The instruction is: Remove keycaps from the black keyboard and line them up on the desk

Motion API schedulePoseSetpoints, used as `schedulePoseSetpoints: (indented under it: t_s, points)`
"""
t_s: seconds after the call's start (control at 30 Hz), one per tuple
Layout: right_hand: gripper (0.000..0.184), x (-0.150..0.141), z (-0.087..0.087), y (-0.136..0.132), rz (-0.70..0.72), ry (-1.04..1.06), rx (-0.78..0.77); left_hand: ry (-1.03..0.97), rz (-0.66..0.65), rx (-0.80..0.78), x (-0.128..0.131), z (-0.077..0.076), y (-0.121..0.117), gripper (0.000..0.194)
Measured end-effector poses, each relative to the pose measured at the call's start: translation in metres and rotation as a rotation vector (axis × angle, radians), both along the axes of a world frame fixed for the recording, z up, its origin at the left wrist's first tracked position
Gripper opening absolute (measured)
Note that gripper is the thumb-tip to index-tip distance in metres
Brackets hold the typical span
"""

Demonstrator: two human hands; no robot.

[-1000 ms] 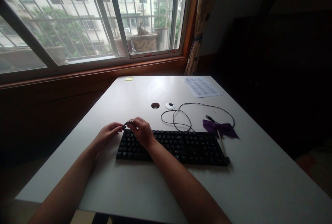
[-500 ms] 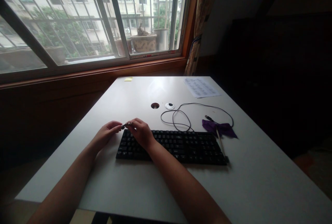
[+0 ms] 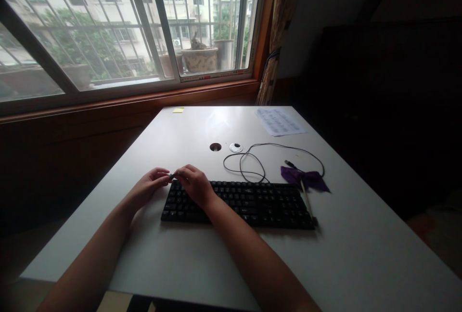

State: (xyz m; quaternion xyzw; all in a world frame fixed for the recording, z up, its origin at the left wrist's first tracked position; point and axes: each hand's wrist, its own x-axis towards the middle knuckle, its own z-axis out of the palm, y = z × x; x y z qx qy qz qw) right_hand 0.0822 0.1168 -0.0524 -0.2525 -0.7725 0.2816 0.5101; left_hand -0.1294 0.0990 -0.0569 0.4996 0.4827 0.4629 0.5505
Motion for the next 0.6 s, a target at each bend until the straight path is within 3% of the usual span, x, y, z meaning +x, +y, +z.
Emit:
schedulePoseSetpoints:
  t_s: [0.6]
  points:
    - [0.014,-0.0004,0.0001,-0.0012,0.0,-0.015,0.024,-0.034,0.033,-0.101,-0.0033,0.0047,-0.0007,0.027]
